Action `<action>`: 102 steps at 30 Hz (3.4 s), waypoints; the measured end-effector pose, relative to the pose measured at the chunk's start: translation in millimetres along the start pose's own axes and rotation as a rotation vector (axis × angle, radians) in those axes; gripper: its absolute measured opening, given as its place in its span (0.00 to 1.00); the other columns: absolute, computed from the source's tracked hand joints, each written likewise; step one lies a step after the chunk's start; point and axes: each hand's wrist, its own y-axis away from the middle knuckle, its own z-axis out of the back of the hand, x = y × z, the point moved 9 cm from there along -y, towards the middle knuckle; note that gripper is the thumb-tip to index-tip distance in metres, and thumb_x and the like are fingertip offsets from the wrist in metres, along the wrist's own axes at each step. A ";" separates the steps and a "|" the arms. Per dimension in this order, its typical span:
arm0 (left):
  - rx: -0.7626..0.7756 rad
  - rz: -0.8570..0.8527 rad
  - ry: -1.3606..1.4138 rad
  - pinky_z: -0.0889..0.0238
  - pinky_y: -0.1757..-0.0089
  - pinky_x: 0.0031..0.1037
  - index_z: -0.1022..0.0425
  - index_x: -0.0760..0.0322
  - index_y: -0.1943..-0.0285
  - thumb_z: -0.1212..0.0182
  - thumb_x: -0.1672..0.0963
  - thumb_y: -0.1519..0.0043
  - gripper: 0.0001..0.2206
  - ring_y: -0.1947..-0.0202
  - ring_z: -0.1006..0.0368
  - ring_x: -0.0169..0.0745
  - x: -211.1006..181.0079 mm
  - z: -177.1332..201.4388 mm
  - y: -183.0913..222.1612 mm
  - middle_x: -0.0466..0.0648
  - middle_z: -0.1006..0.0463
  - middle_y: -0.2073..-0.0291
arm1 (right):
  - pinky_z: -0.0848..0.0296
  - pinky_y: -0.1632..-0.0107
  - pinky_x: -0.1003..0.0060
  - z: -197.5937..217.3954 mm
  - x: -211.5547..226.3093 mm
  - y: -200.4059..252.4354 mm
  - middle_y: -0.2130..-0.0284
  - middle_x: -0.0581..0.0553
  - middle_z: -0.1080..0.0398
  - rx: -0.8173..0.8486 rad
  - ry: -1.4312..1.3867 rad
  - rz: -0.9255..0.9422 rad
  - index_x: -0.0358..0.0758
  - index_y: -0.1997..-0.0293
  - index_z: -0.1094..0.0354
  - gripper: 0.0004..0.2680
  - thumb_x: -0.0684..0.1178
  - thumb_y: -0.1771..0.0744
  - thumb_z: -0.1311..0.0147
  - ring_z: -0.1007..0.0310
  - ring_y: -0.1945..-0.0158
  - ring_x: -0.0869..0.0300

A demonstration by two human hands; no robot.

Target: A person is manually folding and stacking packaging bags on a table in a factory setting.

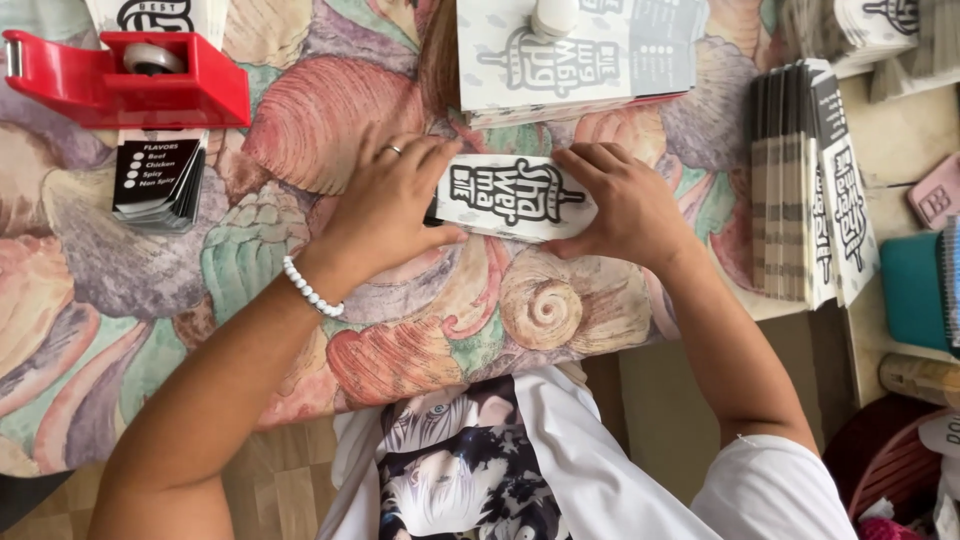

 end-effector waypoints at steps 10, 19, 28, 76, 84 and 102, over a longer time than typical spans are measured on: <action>0.180 0.069 -0.141 0.51 0.45 0.67 0.34 0.62 0.35 0.20 0.48 0.64 0.44 0.50 0.26 0.61 4.8 -4.1 -25.7 0.53 0.24 0.49 | 0.29 0.40 0.50 14.3 -0.6 6.8 0.39 0.43 0.30 0.095 -0.133 -0.094 0.44 0.30 0.38 0.42 0.68 0.49 0.28 0.33 0.34 0.46; 0.208 0.035 -0.079 0.38 0.51 0.54 0.34 0.63 0.37 0.20 0.50 0.60 0.41 0.52 0.24 0.63 -6.1 -1.4 -23.3 0.55 0.24 0.51 | 0.29 0.64 0.51 13.2 -44.7 79.2 0.71 0.35 0.25 -0.109 -0.529 -0.634 0.24 0.25 0.56 0.27 0.55 0.27 0.49 0.24 0.72 0.48; 0.214 -0.002 -0.089 0.32 0.54 0.49 0.32 0.63 0.38 0.19 0.50 0.59 0.39 0.53 0.23 0.59 -21.3 -11.5 -34.5 0.52 0.23 0.55 | 0.27 0.51 0.59 -2.8 -32.1 82.7 0.85 0.50 0.26 0.103 -0.640 -0.803 0.43 0.32 0.35 0.21 0.65 0.28 0.56 0.21 0.67 0.60; -1.050 0.079 0.584 0.26 0.58 0.28 0.30 0.65 0.46 0.35 0.42 0.42 0.28 0.57 0.22 0.41 -13.2 96.5 29.6 0.49 0.22 0.58 | 0.35 0.37 0.59 -28.2 80.1 -77.8 0.46 0.42 0.34 -0.509 -1.217 -0.142 0.37 0.40 0.39 0.17 0.60 0.28 0.61 0.36 0.43 0.56; -1.027 0.083 0.564 0.26 0.60 0.28 0.33 0.65 0.41 0.34 0.45 0.39 0.27 0.56 0.20 0.42 -8.4 91.4 25.8 0.49 0.22 0.55 | 0.40 0.31 0.60 -27.1 85.9 -81.1 0.39 0.42 0.38 -0.449 -1.315 0.098 0.36 0.31 0.47 0.18 0.47 0.30 0.65 0.40 0.36 0.56; -0.545 0.247 0.713 0.23 0.63 0.20 0.26 0.65 0.49 0.44 0.41 0.39 0.27 0.59 0.18 0.38 70.1 128.7 7.3 0.49 0.17 0.58 | 0.30 0.63 0.79 17.0 123.4 -141.4 0.65 0.51 0.27 0.037 -1.448 -0.033 0.37 0.45 0.34 0.07 0.36 0.29 0.48 0.31 0.66 0.70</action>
